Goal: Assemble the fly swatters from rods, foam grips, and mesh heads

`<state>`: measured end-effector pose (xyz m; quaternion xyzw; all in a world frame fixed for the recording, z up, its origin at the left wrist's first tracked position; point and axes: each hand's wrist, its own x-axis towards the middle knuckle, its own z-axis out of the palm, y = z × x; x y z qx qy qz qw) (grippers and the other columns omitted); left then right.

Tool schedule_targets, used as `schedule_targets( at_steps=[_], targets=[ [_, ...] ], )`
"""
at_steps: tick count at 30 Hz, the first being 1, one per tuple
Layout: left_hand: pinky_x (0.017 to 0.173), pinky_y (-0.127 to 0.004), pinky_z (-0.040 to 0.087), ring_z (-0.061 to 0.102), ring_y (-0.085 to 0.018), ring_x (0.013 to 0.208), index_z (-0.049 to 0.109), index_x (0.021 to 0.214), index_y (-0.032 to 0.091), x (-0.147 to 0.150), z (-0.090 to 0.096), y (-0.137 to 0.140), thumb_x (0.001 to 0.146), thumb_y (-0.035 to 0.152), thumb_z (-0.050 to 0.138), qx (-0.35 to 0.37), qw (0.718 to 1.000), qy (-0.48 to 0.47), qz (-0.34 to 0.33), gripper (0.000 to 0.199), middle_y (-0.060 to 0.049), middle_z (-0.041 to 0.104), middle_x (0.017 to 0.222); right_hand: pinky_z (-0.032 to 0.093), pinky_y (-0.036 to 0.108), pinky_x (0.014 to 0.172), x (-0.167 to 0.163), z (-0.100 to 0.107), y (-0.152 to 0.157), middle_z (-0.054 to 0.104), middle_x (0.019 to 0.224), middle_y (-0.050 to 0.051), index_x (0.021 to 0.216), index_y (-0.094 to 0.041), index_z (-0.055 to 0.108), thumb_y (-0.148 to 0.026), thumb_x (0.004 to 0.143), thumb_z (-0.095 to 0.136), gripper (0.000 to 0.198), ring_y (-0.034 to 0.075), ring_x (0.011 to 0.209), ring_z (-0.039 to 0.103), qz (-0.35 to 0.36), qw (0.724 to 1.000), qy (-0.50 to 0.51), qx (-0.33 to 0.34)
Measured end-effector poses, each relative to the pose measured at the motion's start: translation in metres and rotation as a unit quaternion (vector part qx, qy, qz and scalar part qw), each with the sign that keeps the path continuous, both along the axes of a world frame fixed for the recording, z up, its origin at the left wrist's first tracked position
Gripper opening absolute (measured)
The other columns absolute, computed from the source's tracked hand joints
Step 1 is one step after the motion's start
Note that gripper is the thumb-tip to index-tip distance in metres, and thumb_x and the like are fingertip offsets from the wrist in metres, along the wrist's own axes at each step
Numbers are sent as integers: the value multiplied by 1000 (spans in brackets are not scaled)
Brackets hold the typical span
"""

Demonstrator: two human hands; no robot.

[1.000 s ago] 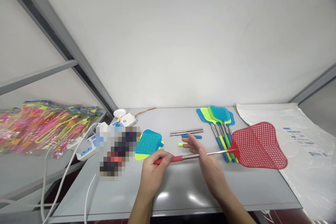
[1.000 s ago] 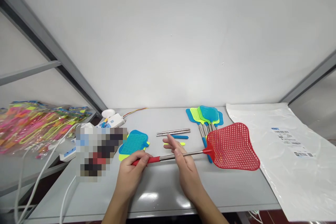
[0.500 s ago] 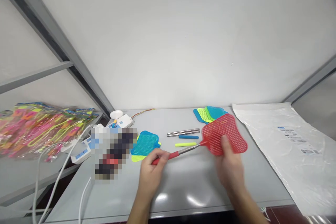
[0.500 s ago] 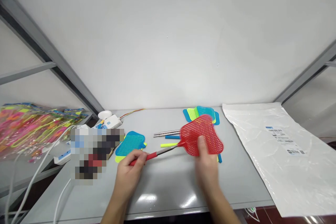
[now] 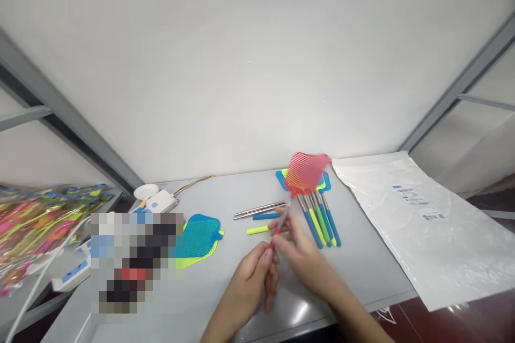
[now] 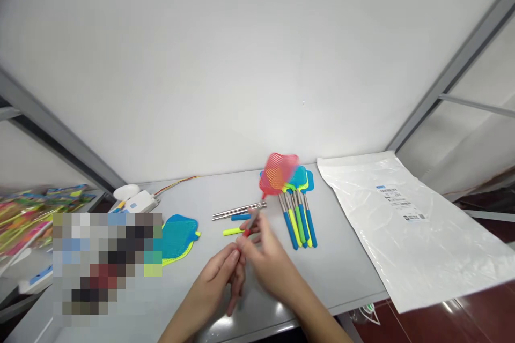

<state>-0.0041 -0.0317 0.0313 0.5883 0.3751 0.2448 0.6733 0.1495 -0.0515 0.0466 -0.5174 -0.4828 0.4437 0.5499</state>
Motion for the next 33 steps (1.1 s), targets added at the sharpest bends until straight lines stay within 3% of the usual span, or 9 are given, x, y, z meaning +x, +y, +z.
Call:
schedule_targets(
  at_steps=[4,6,8,10,13,15,18,25,33],
  targets=[
    [33,-22,33,44,-13,35,47,117,21,45,-2,4,93,59,32,-32,999,7,31,48,5,53,54,44,37,94,5,-9,-7,63,116,7,124,-24,55,-40,91,52,37,23,107,57,-62,995,-76,-25],
    [37,-22,35,44,-14,36,50,109,21,64,1,10,94,57,30,-2,999,44,14,44,6,51,50,45,36,89,24,-10,-6,65,109,8,115,-22,59,-42,92,50,32,23,101,59,-133,986,-99,-26],
    [47,-24,40,50,-16,45,52,94,21,81,3,17,96,53,28,75,992,102,17,40,4,52,48,45,34,83,46,-9,-4,67,100,8,102,-20,62,-43,91,50,28,23,93,61,-173,975,-134,-24],
    [58,-26,42,60,-19,61,52,88,21,98,4,24,97,49,25,168,970,171,25,40,-2,61,59,45,32,76,66,-5,-2,69,93,7,94,-20,64,-44,92,49,28,22,85,62,-159,972,-169,-31],
    [62,-29,41,65,-23,76,56,90,21,121,2,34,98,41,23,266,916,301,9,39,-8,70,82,44,30,68,91,-2,-1,69,87,5,91,-21,65,-46,92,47,31,20,76,62,-167,963,-207,-50],
    [62,-31,40,66,-26,77,58,89,20,131,1,40,97,37,24,286,888,360,-4,39,-10,70,83,43,29,66,106,-4,-2,69,84,4,90,-21,65,-46,91,46,32,20,74,61,-222,945,-231,-67],
    [63,-33,39,66,-29,77,62,87,18,137,-2,47,95,34,25,294,871,392,-4,40,-12,71,83,42,29,66,122,-14,-2,69,83,4,89,-21,64,-45,91,44,31,20,74,61,-275,917,-277,-88],
    [63,-32,40,66,-27,79,66,86,19,145,-3,49,94,37,28,323,845,425,-20,42,-10,72,85,39,29,61,122,-40,5,69,79,3,85,-23,63,-45,91,41,32,20,70,61,-227,907,-327,-134],
    [59,-31,37,65,-26,72,63,75,21,151,-2,48,94,37,30,352,840,406,-76,41,-8,69,76,38,29,59,126,-47,6,67,72,3,84,-22,62,-44,89,44,29,20,64,58,-217,909,-330,-131]
  ],
)
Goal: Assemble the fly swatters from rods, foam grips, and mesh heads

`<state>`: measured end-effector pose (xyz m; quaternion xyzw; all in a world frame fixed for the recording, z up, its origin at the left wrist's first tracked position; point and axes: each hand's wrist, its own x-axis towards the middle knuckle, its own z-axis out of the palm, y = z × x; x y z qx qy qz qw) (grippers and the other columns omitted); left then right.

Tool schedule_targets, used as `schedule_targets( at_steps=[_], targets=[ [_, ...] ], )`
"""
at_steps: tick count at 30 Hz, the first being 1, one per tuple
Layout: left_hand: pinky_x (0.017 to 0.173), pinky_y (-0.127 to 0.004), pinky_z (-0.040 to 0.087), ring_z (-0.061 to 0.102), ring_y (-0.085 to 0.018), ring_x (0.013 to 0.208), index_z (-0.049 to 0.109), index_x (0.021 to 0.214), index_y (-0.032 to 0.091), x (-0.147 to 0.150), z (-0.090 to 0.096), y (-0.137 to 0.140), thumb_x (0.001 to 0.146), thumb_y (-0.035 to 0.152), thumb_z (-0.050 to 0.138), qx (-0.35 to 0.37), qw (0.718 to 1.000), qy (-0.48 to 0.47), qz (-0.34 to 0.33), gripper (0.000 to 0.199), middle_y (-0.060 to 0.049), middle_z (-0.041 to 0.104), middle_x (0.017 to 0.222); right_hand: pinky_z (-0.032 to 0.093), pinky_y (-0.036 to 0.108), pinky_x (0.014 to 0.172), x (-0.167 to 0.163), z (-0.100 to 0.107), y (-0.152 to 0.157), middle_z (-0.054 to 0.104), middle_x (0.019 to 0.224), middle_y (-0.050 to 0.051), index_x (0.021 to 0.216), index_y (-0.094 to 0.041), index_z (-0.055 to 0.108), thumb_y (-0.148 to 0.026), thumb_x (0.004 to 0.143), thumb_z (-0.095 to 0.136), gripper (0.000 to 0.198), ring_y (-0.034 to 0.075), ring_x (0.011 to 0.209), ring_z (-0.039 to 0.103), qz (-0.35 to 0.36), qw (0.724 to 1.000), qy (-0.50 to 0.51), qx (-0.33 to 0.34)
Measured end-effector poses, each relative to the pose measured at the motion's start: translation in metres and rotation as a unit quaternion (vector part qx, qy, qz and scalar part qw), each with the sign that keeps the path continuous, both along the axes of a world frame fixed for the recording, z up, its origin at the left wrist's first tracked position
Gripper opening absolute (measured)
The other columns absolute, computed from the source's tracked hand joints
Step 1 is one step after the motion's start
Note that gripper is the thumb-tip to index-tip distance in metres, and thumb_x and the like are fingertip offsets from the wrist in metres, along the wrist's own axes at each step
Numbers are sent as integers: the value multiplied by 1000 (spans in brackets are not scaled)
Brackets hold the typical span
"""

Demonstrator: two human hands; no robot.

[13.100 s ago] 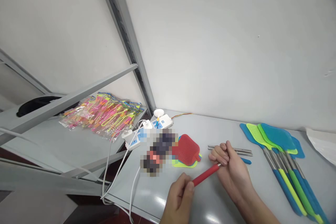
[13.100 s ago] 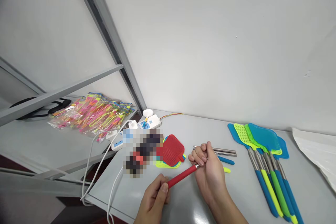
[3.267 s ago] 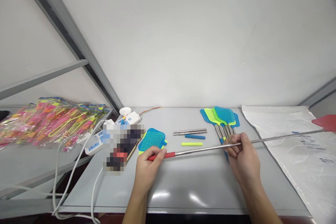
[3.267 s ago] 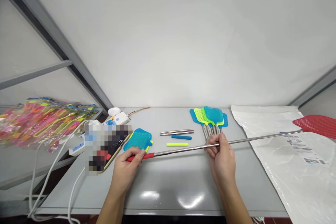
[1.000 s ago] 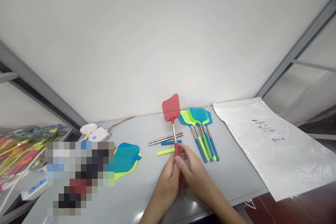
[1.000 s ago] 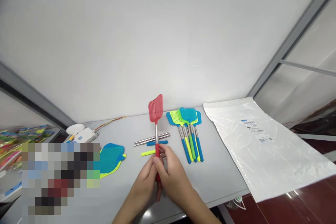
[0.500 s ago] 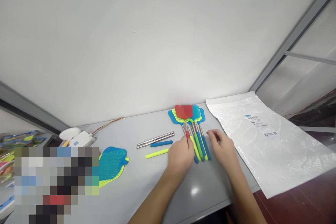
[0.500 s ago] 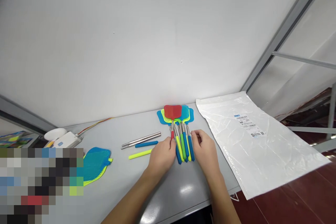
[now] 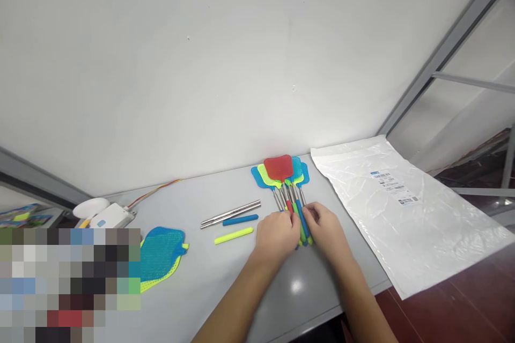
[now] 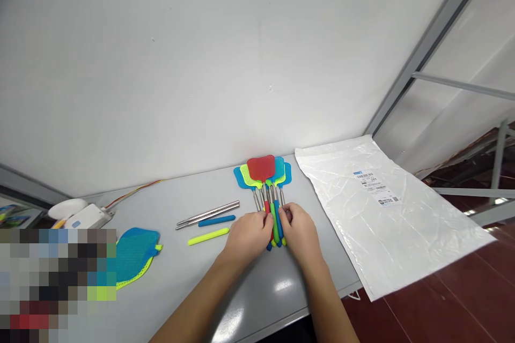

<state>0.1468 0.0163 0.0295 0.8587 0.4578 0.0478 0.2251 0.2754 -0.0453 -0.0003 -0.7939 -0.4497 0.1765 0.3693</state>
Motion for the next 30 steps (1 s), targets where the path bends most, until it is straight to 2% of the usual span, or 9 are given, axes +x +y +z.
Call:
schedule_targets(
  at_steps=[3,6,9,12,22,26,30],
  targets=[
    [59,-29,38,63,-23,73,60,80,23,-9,0,-1,94,36,35,-2,999,-15,-30,32,-4,68,80,38,29,58,1,-1,0,65,70,2,84,-22,62,-44,89,44,28,19,63,58,3,1000,3,2],
    [64,-29,41,61,-22,81,56,97,23,-20,-2,-3,91,41,45,1,996,-65,-54,22,-3,64,93,38,28,59,0,-1,-1,65,71,2,86,-22,62,-43,89,45,28,19,64,58,7,1000,9,5],
    [71,-30,45,59,-23,90,49,117,24,-29,-5,-5,84,46,59,-9,989,-123,-76,41,-5,57,108,39,29,60,0,-1,-2,65,71,2,88,-22,62,-44,89,45,28,19,65,58,11,1000,15,7],
    [76,-31,46,59,-22,93,44,128,28,-34,-10,-5,81,45,66,-26,985,-142,-94,55,-4,52,112,38,28,58,1,-2,-2,64,70,1,88,-22,62,-45,90,44,29,19,64,57,14,1000,19,7],
    [77,-29,48,57,-19,93,56,118,27,-37,-27,-8,82,36,69,25,977,-181,-106,39,-1,54,104,38,28,56,1,-8,-2,54,61,-2,88,-22,61,-46,88,48,28,17,59,55,20,1000,14,7],
    [77,-30,48,56,-20,93,61,109,25,-38,-29,-10,81,35,70,61,975,-180,-118,32,-2,55,104,38,28,55,0,-8,-4,56,60,-2,88,-21,61,-47,88,48,29,18,58,55,22,1000,17,9],
    [78,-32,49,57,-21,93,61,108,23,-37,-28,-12,79,35,72,84,972,-176,-130,34,-3,56,105,40,29,57,-1,-8,-5,59,63,-1,89,-21,61,-48,88,47,31,19,60,57,27,999,17,13]
  ],
)
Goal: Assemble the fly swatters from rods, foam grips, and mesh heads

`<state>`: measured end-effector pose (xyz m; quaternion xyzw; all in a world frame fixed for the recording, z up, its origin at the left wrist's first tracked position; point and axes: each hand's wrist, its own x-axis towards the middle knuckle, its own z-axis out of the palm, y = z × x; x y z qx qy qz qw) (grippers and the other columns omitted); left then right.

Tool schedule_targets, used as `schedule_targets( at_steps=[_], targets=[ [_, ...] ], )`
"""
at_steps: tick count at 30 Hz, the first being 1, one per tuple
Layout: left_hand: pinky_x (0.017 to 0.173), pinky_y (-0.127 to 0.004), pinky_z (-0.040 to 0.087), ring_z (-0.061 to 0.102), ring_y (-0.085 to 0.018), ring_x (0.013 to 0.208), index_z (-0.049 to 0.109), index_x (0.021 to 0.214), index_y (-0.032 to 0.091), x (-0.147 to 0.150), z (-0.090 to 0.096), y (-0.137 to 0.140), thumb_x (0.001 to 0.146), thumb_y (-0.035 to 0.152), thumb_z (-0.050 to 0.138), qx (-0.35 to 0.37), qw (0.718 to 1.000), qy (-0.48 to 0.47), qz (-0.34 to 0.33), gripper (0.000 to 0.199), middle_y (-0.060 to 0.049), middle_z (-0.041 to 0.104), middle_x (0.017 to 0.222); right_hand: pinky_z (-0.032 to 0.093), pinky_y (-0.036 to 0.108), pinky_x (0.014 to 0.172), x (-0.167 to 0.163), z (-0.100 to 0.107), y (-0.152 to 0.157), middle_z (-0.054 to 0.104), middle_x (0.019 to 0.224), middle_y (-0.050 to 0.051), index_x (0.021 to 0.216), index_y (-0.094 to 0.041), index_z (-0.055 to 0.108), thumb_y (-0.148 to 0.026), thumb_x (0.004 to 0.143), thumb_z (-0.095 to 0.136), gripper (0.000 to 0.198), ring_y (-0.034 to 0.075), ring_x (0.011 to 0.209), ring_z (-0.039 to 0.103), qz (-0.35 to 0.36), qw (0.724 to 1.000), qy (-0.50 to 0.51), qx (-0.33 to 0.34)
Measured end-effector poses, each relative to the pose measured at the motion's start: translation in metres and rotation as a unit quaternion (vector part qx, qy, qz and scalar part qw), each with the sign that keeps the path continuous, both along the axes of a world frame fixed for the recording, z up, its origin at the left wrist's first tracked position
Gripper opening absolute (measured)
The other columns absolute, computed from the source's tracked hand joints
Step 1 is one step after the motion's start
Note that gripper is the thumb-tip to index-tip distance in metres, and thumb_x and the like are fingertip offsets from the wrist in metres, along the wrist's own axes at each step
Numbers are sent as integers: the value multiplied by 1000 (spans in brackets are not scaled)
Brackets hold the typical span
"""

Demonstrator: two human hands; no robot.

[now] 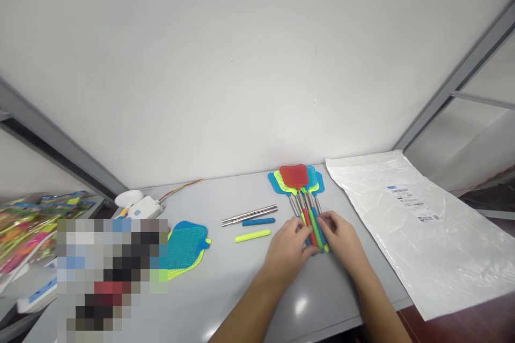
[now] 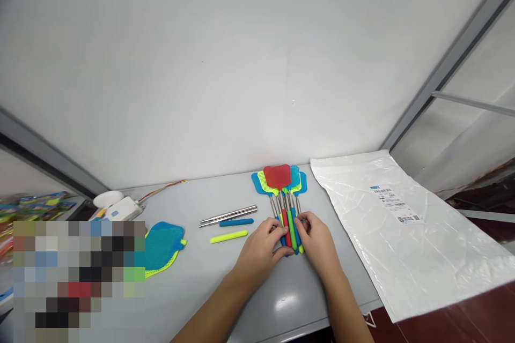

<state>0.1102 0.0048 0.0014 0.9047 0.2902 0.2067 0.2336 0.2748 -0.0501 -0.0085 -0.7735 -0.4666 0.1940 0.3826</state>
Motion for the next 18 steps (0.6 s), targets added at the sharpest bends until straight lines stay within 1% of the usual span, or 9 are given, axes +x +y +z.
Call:
schedule_targets(
  at_steps=[3,6,8,10,12,13,14,16,18],
  targets=[
    [77,-34,50,57,-22,92,59,111,22,-2,4,-1,78,42,72,23,1000,-2,-1,41,-5,56,107,42,31,59,1,-1,-1,60,63,0,90,-21,62,-50,88,47,33,20,62,58,1,1000,-3,4],
    [80,-35,49,56,-23,94,59,110,21,-18,9,3,81,48,67,56,998,-9,8,41,-7,56,109,43,31,60,2,-2,-3,60,63,0,92,-21,62,-52,87,49,34,21,62,58,-20,1000,-16,12],
    [82,-37,47,55,-23,97,59,108,21,-42,11,8,83,48,64,74,997,-4,32,37,-8,56,110,43,31,59,0,-1,-6,60,64,0,91,-22,62,-52,86,50,33,21,63,57,-45,998,-35,18],
    [85,-38,46,53,-24,100,61,104,20,-74,12,12,85,45,63,81,994,9,72,31,-8,56,112,42,31,58,-5,1,-7,61,67,1,90,-22,63,-51,86,51,31,21,63,57,-63,996,-63,32],
    [87,-39,44,52,-25,102,61,102,20,-109,11,13,86,42,63,80,989,22,121,27,-8,56,113,42,31,59,-16,6,-6,62,70,3,89,-22,63,-50,86,53,30,21,65,57,-59,991,-104,58],
    [87,-40,43,51,-25,102,61,101,21,-124,10,11,86,41,63,78,986,28,143,26,-7,56,113,43,31,60,-24,9,-4,62,72,3,89,-22,62,-49,86,52,29,21,67,57,-40,988,-129,78],
    [87,-40,43,50,-25,102,61,102,21,-137,8,8,86,40,63,77,983,32,163,25,-7,56,112,43,31,62,-32,13,0,63,74,4,89,-22,62,-48,87,52,28,21,68,57,-6,983,-154,98],
    [87,-39,42,49,-25,102,62,103,22,-155,7,1,86,37,63,76,978,39,192,23,-7,55,111,43,32,67,-49,21,14,63,79,5,91,-22,63,-43,90,48,26,21,72,58,99,965,-208,122],
    [87,-39,41,48,-25,103,62,105,23,-161,7,-5,88,34,62,75,974,44,208,21,-7,54,112,43,33,71,-67,30,35,63,84,6,93,-23,65,-37,93,43,26,21,77,58,218,934,-259,113]
  ],
)
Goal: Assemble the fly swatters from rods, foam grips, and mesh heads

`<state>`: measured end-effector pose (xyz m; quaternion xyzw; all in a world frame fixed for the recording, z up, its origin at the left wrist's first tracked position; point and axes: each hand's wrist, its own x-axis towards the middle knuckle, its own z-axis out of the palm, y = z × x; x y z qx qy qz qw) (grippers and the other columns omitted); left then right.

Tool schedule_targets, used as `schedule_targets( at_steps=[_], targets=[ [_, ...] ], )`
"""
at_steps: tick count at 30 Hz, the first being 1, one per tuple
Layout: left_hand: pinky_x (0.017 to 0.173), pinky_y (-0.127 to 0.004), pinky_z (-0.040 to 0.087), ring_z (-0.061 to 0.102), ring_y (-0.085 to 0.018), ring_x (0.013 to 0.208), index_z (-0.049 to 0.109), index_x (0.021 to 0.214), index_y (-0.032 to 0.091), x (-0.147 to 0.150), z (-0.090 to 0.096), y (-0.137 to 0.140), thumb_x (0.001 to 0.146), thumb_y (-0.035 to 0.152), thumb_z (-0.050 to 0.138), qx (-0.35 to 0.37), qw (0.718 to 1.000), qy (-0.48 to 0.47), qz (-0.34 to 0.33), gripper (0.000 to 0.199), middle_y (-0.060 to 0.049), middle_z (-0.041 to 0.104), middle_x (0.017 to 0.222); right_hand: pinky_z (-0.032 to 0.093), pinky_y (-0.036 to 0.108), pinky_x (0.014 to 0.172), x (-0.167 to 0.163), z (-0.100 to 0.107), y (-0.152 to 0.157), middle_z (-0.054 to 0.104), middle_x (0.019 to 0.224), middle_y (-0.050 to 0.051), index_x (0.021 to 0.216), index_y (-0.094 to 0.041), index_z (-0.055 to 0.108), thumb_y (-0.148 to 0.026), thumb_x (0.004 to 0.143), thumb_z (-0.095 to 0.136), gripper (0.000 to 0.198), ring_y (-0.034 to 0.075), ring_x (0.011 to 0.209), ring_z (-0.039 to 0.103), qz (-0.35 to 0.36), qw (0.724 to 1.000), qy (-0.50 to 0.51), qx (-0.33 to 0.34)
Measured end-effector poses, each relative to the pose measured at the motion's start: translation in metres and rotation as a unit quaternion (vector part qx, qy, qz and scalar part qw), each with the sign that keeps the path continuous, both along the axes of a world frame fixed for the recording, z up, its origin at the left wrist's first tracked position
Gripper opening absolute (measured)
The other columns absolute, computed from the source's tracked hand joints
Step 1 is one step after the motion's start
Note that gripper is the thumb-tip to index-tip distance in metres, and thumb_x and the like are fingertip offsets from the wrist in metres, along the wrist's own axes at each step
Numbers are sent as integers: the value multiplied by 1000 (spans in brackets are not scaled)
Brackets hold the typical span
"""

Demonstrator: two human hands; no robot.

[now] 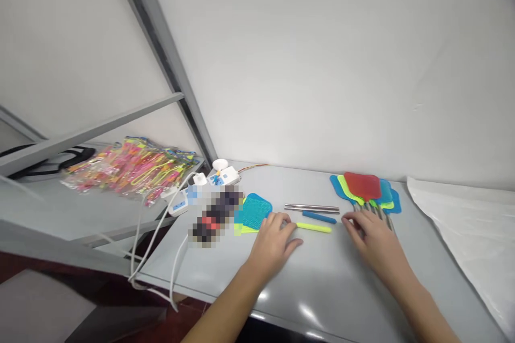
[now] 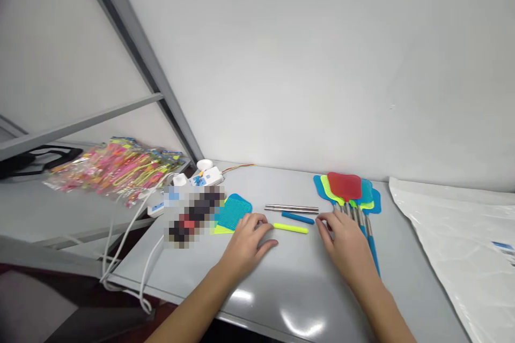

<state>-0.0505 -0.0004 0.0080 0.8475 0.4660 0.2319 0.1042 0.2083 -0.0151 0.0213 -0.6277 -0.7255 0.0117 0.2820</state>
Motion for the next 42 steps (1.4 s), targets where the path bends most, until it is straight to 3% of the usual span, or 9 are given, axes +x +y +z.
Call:
schedule_targets(
  at_steps=[3,8,17,22,25,27,29,33,42],
  targets=[
    [88,-40,40,47,-25,105,61,112,25,3,1,-5,89,32,58,-6,1000,3,12,24,-7,52,116,41,33,69,-24,11,39,63,85,8,91,-22,69,-33,94,41,30,23,78,58,86,991,-89,-55],
    [86,-40,41,46,-26,105,58,117,27,6,1,-3,90,31,56,-22,1000,12,13,27,-8,50,117,38,30,65,-57,18,89,64,84,7,85,-22,72,-26,89,51,22,20,74,59,173,971,-116,-122],
    [82,-36,39,49,-23,100,60,101,23,6,-4,4,90,23,56,-17,1000,-6,-13,12,-5,59,104,40,27,71,-73,17,107,66,85,5,78,-19,66,-19,80,61,5,18,76,61,209,964,-77,-143],
    [83,-36,38,53,-20,97,58,98,22,6,2,2,94,21,49,-15,999,-37,-15,10,-3,63,97,42,27,66,-53,37,101,66,87,6,107,-17,54,-27,94,41,21,17,73,61,126,988,7,-92],
    [86,-37,40,54,-21,96,56,100,21,3,6,-1,95,23,44,-4,992,-127,-2,13,-6,63,98,43,28,69,-42,53,82,64,100,10,120,-16,44,-30,97,30,29,18,81,61,47,995,84,-1],
    [86,-37,42,54,-21,94,55,100,20,1,8,-2,95,24,44,11,980,-201,5,13,-7,62,97,42,28,65,-40,58,67,65,95,9,116,-18,46,-28,95,31,28,18,73,60,11,992,123,40],
    [83,-36,44,55,-20,91,54,100,20,0,8,-3,94,24,46,32,967,-252,21,11,-7,60,95,40,27,61,-43,56,54,66,86,6,109,-20,51,-26,93,35,24,17,66,59,17,995,99,13],
    [77,-32,45,54,-17,85,53,102,20,-3,8,-3,93,23,49,60,951,-297,59,10,-5,56,92,40,28,66,-58,39,39,70,90,6,108,-22,57,-26,93,38,24,21,78,65,70,989,-65,-111],
    [78,-30,46,54,-17,89,56,115,25,-3,5,0,94,23,50,6,965,-260,23,22,-5,56,103,40,27,64,-72,9,37,69,95,9,97,-18,60,-19,92,46,15,22,78,66,65,971,-157,-166]
  ],
)
